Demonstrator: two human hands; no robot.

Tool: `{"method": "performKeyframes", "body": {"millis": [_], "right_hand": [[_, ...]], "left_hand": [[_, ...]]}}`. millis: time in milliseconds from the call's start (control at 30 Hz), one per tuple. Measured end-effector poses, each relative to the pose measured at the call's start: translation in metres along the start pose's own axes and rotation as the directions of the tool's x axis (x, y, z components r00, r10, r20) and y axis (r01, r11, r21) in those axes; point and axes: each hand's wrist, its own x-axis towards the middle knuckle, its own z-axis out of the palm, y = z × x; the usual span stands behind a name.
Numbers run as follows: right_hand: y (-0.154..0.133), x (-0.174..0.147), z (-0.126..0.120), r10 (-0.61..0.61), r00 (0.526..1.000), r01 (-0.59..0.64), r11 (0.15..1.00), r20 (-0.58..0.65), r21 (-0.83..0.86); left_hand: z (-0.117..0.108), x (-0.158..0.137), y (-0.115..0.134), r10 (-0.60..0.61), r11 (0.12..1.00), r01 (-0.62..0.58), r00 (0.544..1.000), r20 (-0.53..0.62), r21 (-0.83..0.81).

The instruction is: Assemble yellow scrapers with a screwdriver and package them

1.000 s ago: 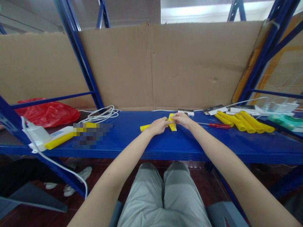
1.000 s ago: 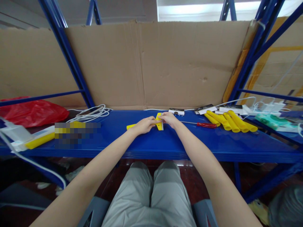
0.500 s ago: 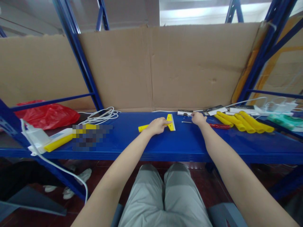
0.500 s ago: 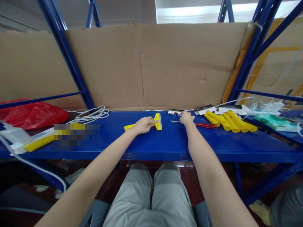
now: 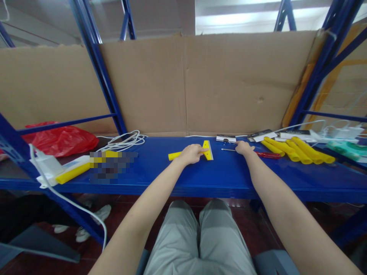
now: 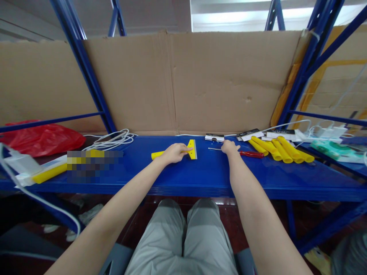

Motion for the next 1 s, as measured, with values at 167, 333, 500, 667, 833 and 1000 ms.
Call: {"method": "performKeyframes", "body": {"millis": [167,333,500,667,833,1000], "right_hand": [[0.0,0.0,0.001,-0.013,1.0,0.013,1.0,0.025,-0.009],[0.002,0.006,0.006,-0.069,0.998,0.069,0.997,0.013,-0.034],[0.001,0.009,0.008,-0.071,0.997,0.072,0.996,0.005,-0.06],[-0.003,0.004,0.005,-0.058,0.998,0.058,0.997,0.008,-0.058],[-0.006,0.0,0.003,-0.05,0.999,0.051,0.997,0.012,-0.066],[-0.007,-0.003,0.001,-0.051,0.998,0.053,0.997,0.032,-0.064]], "left_hand": [[-0.002,0.0,0.002,-0.001,1.0,0.001,1.0,0.015,0.005],[-0.003,0.0,0.003,-0.005,1.0,0.005,1.0,0.024,0.006],[-0.003,0.0,0.003,0.0,1.0,0.0,0.999,0.032,0.004],[-0.002,0.0,0.003,-0.001,1.0,0.002,1.0,0.026,-0.015],[-0.003,0.0,0.003,0.001,1.0,-0.001,1.0,0.03,0.001],[-0.004,0.0,0.004,-0.013,1.0,0.014,0.999,0.037,-0.012]]}}
